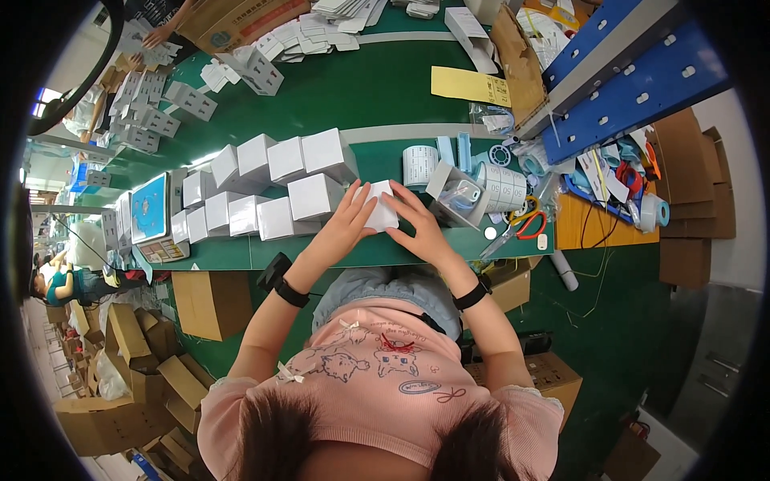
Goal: The person picks up a box, inserts a plastic-wrapped device, and folds the flaps to close it. They then set the box on the table and repeat the process with several more boxes and devices.
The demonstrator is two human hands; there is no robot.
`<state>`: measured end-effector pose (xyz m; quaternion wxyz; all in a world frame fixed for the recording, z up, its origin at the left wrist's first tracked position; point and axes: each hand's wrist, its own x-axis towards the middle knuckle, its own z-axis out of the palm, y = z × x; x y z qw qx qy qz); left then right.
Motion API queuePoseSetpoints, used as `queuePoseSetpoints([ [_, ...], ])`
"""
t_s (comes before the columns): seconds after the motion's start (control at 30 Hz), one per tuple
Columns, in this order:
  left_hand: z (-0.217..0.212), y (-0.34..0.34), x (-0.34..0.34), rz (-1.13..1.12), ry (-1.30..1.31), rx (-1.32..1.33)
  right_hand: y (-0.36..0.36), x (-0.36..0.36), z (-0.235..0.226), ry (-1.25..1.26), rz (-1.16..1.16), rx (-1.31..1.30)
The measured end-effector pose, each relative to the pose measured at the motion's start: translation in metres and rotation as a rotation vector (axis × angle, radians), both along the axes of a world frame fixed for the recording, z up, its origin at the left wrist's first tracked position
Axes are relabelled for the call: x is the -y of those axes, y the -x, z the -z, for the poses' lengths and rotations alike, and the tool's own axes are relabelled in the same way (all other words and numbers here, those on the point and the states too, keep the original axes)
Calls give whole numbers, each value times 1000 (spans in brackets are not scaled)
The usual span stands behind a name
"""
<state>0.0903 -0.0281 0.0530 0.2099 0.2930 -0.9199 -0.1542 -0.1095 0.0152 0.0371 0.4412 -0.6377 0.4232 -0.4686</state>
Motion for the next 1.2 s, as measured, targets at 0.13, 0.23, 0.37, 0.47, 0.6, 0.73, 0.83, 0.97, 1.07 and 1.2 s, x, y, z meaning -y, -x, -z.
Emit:
queuePoseSetpoints([
  [0.13, -2, -1, 1, 45, 182, 101, 3, 2, -3, 95, 10, -240],
  [0.23, 0, -2, 4, 67, 182, 51, 4, 4, -4, 77, 37, -217],
  [0.37, 6, 2, 2, 51, 250, 34, 3, 6, 9, 372, 59, -341],
  [0.47, 13, 3, -1, 22, 299, 36, 2, 6, 8, 404, 78, -357],
  [0.6, 16, 4, -2, -4, 333, 19, 0, 6, 11, 431, 101, -372],
  [0.73, 15, 5, -2, 0, 328, 13, 1, 8, 13, 478, 118, -414],
  [0.83, 14, 6, -4, -6, 319, 41, 1, 6, 14, 498, 121, -431],
  [0.97, 15, 9, -12, -48, 258, -46, 2, 3, 9, 470, 95, -405],
  [1.07, 12, 8, -13, -40, 102, -124, 4, 3, 5, 421, 52, -364],
  [1.2, 19, 4, -15, -46, -70, -331, 3, 3, 7, 412, 56, -349],
])
